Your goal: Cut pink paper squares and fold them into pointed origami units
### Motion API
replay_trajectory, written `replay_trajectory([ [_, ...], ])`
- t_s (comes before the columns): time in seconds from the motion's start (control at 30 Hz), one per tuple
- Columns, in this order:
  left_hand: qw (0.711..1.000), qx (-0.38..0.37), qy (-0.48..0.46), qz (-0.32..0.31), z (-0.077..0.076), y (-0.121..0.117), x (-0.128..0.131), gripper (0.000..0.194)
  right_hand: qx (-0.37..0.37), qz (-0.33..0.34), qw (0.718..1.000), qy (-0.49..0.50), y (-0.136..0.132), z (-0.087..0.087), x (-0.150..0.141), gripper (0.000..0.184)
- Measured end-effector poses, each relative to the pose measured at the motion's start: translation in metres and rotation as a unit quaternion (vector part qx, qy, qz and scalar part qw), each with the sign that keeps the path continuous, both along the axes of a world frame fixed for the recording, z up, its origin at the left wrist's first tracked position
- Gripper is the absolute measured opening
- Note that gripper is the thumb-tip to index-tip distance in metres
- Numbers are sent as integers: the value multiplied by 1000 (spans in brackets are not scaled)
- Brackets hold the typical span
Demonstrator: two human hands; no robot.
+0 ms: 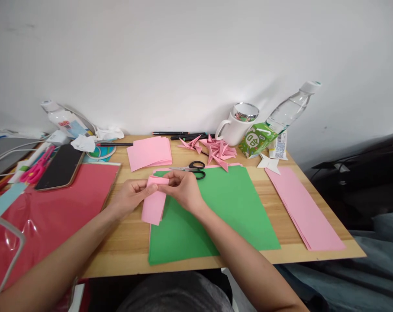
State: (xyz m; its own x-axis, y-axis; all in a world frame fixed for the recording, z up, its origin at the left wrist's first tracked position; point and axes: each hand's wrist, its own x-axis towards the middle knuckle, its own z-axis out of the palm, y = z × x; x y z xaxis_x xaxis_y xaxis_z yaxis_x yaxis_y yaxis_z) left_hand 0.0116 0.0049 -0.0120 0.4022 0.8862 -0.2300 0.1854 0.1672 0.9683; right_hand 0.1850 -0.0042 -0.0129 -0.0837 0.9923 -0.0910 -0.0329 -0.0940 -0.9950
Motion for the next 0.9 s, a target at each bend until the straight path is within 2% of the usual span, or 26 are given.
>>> replay_trajectory([
  [0.2, 999, -19, -17, 23, 0, 0, 0, 46, -30, 0, 998, 63, -1, 4, -2, 45],
  [0.77, 999, -31, -22, 37, 2, -2, 2, 40, -45, 6, 996, 71, -1, 9, 0, 36],
  [0.9, 997, -55, -35, 45, 1, -3, 3, 39, -46, 0, 997, 62, -1, 9, 1, 37],
])
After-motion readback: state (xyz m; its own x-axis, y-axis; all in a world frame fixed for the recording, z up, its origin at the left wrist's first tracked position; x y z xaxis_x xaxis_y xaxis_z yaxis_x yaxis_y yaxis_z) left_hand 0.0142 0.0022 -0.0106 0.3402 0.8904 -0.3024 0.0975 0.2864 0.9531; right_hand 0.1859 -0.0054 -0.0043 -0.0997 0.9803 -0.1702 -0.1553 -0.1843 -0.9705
